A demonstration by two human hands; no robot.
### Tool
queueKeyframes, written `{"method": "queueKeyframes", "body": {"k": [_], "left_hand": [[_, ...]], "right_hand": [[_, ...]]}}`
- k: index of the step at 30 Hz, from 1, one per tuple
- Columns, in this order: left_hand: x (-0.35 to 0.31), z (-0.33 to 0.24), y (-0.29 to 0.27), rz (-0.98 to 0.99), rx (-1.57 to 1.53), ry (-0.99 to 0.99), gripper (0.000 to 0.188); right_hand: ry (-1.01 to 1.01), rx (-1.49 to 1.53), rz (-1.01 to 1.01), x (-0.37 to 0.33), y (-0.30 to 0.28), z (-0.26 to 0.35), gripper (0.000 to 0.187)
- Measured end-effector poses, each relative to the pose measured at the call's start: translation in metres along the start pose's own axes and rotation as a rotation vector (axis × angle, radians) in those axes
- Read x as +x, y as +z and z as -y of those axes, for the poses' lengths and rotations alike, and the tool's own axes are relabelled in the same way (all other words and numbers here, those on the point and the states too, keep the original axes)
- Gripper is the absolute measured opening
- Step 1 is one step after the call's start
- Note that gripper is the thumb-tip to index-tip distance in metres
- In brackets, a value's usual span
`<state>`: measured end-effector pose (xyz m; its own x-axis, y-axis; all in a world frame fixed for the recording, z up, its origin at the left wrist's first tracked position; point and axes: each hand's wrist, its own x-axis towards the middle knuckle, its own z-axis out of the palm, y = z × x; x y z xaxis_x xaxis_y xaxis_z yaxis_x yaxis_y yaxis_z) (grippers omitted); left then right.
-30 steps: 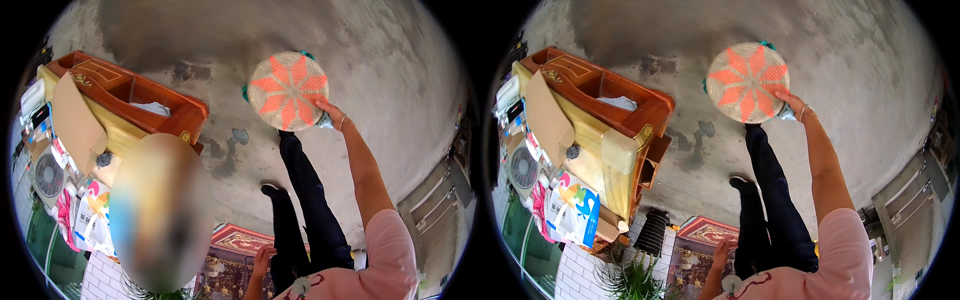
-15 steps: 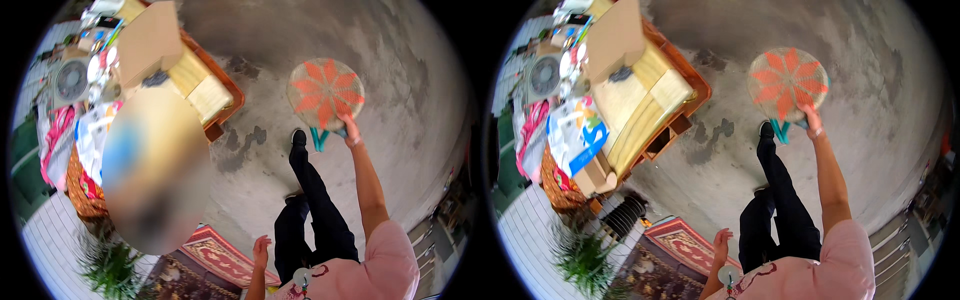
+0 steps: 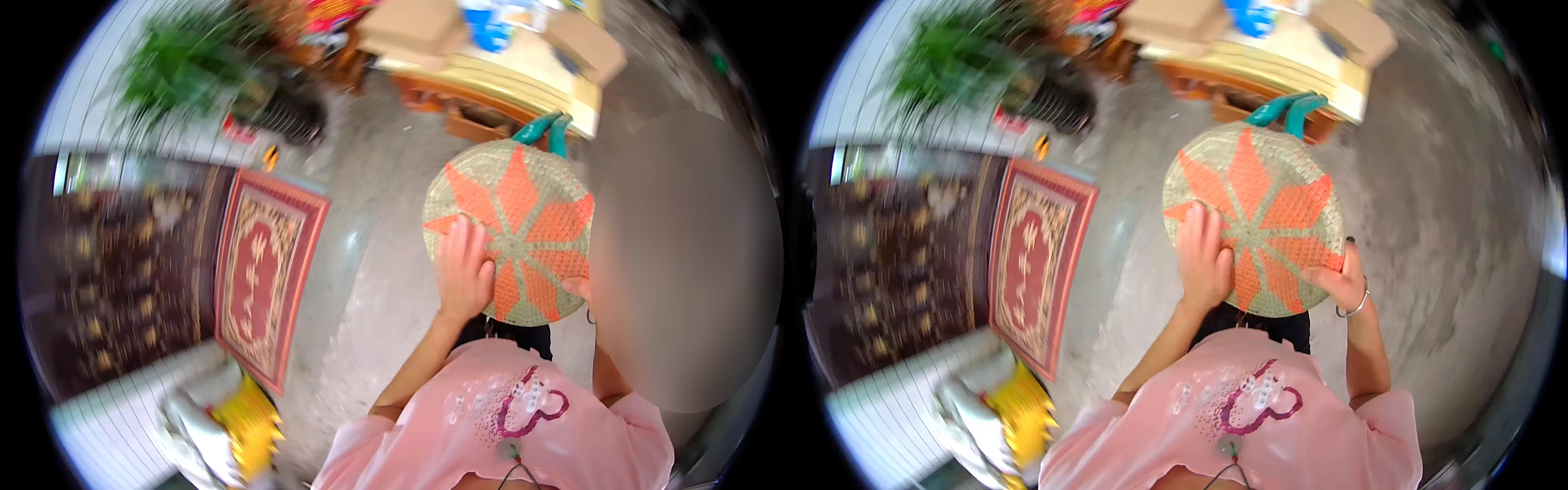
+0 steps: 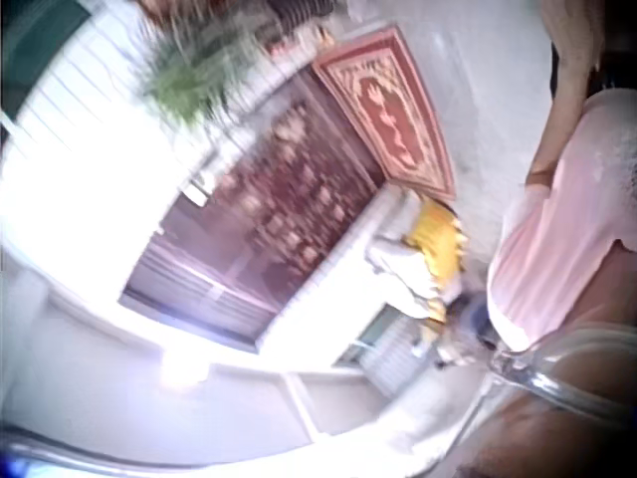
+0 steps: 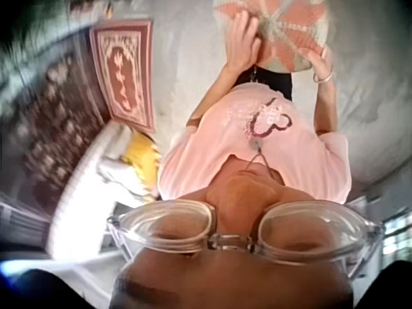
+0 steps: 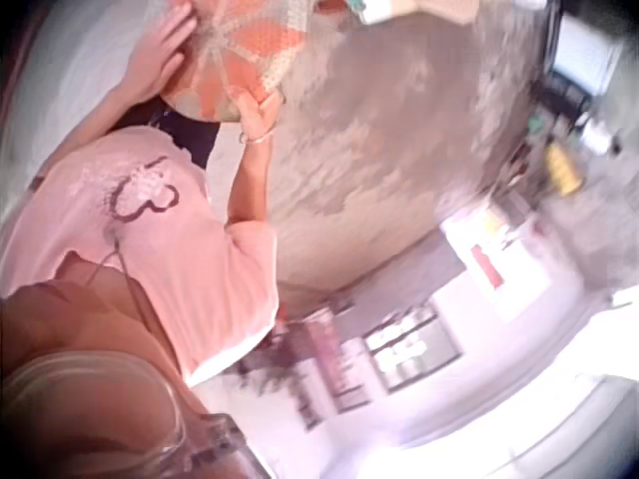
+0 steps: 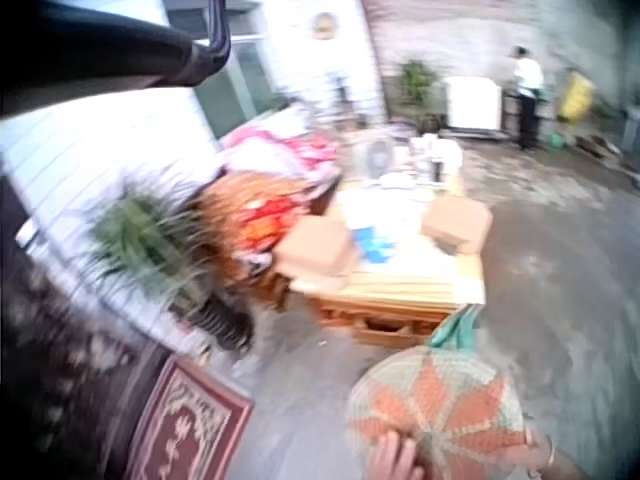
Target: The person washes a cloth in a basin, walks to a glass door, and wipes the glass surface with the damp cloth before sitting on a small stool to continue cleaning the lower portion of the door.
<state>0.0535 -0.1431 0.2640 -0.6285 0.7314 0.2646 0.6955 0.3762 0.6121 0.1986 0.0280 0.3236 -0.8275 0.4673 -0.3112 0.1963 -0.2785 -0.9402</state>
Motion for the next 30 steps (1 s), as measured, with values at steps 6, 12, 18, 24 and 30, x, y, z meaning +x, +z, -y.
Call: {"method": "queueKeyframes", "body": {"k": [6, 12, 18, 24, 30], "left_hand": [[-0.109, 0.11, -0.138, -0.352, 0.271, -0.221, 0.056], [-0.113, 0.161, -0.189, -0.703, 0.048, -0.512, 0.053], [-0.158, 0.31, -0.282, -0.955, -0.318, -0.968, 0.045], [-0.195, 0.372, -0.371, -1.251, -0.739, -1.209, 0.049], [-0.209, 0.406, -0.409, -1.671, -0.965, -1.118, 0.045]], "right_hand": [[-0.48, -0.669, 0.483, 0.029, 0.184, 0.068, 0.044], [-0.641, -0.858, 0.766, 0.095, 0.319, 0.085, 0.039], [-0.422, -0.558, 1.11, 0.196, 0.468, 0.059, 0.039], [-0.108, -0.449, 1.311, 0.222, 0.652, 0.07, 0.041], [-0.104, -0.514, 1.485, 0.252, 0.763, 0.045, 0.041]]}}
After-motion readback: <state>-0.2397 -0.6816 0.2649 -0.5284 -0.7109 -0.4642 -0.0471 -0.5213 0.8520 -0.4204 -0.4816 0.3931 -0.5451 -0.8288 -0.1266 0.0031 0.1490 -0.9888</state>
